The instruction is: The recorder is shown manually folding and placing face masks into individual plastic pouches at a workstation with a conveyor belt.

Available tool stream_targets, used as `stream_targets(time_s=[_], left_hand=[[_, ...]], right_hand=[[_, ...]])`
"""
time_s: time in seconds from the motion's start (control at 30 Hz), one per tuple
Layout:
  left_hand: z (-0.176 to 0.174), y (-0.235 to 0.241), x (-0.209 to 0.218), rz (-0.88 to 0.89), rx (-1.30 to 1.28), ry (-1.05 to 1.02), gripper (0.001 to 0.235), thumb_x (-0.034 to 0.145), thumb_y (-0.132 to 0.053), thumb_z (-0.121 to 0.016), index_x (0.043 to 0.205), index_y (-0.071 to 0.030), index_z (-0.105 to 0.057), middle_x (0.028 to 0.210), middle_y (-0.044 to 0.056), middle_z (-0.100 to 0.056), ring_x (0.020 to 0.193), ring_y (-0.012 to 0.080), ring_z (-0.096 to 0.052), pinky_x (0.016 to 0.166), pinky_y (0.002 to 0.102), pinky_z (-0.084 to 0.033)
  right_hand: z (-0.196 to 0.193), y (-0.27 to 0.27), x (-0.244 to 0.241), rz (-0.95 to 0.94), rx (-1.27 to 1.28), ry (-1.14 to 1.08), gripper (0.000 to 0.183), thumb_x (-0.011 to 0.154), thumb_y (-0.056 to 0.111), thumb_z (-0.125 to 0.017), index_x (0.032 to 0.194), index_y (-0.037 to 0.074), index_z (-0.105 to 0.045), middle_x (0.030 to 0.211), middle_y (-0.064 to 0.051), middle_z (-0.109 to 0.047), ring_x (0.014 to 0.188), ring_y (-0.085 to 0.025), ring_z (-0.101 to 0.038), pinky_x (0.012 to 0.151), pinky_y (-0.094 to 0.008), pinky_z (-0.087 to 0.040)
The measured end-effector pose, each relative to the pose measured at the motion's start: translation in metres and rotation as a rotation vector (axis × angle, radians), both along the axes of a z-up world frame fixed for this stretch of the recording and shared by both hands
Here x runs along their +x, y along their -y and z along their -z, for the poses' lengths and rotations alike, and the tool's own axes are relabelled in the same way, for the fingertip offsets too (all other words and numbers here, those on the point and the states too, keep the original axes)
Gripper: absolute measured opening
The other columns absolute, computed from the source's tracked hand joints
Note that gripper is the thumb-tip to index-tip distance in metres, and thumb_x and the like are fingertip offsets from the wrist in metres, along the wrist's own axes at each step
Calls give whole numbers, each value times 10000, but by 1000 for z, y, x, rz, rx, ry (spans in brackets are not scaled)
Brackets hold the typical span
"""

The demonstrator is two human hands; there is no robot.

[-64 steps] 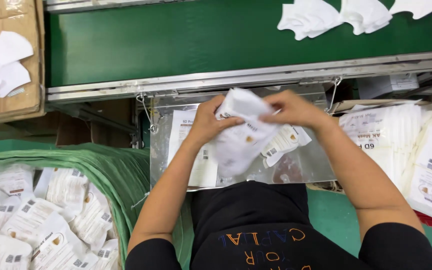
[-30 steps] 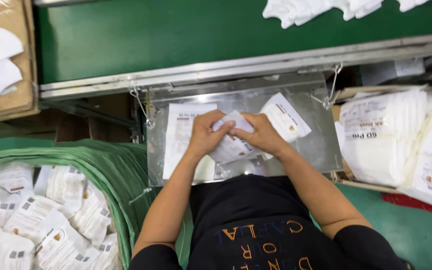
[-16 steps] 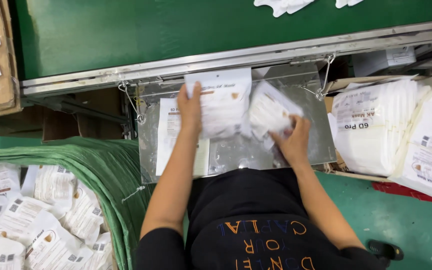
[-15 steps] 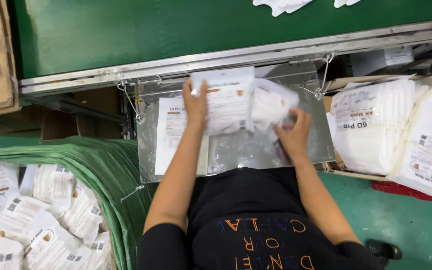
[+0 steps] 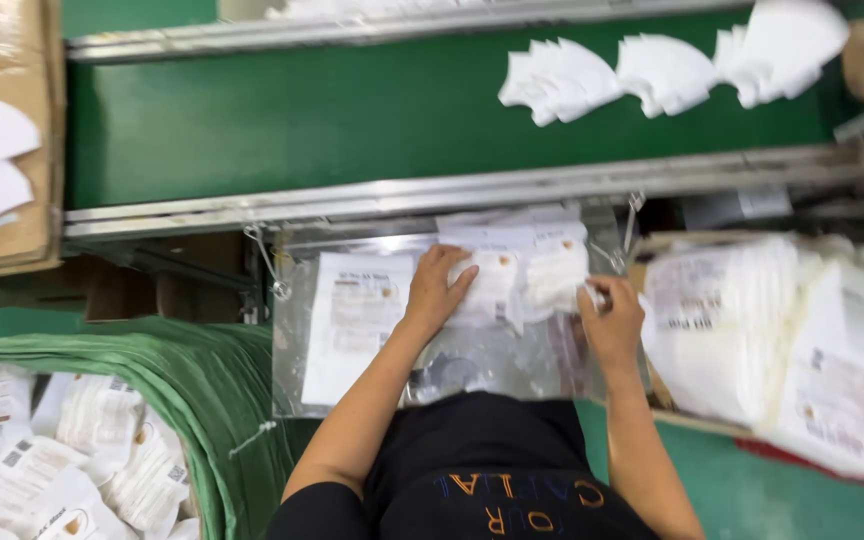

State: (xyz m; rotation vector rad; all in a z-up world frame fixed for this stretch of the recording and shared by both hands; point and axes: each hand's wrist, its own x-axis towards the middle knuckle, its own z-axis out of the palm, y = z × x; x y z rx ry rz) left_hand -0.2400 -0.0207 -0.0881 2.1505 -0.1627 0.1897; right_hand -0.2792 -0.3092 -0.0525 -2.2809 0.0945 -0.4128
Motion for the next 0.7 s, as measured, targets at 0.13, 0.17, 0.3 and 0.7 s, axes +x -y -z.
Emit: stream_targets(time_s=[0.13, 0.17, 0.3, 0.7], left_hand=[[-25, -53, 65, -46, -208, -86, 232, 953, -245, -746, 1127, -93, -760, 1051, 74, -723, 916, 201, -646, 817, 338, -536], [-29, -73, 88, -54, -325, -20, 212, 960, -218, -724, 1110, -72, -758, 1044, 35, -728, 898, 129, -643, 793, 292, -533], [-79, -162, 191, -238, -518, 17, 214, 980, -226, -713, 1074, -41, -768, 812, -25, -674, 732, 53, -580, 633, 229, -484], [-26, -328, 516, -649, 86, -396, 1064, 778, -879, -545, 1524, -130, -426, 1400, 313, -493, 1320, 439, -487, 1056, 507, -408]], right_hand=[[-45, -39, 43, -153, 53, 71, 191, 873, 91, -764, 1052, 39, -723, 1049, -100, -688, 931, -216, -672, 731, -309, -537], [-56, -52, 62, -211, 68, 53, 185, 873, 86, -764, 1046, 37, -723, 1037, -90, -697, 902, -202, -679, 732, -307, -541], [-99, -104, 157, -478, 190, -25, 193, 861, 78, -751, 1045, 35, -711, 1043, -64, -695, 874, -145, -703, 746, -271, -573], [-104, -279, 551, -559, 99, -552, 650, 944, 389, -669, 1504, 143, -448, 1391, -122, -580, 898, -273, -717, 756, -316, -550]])
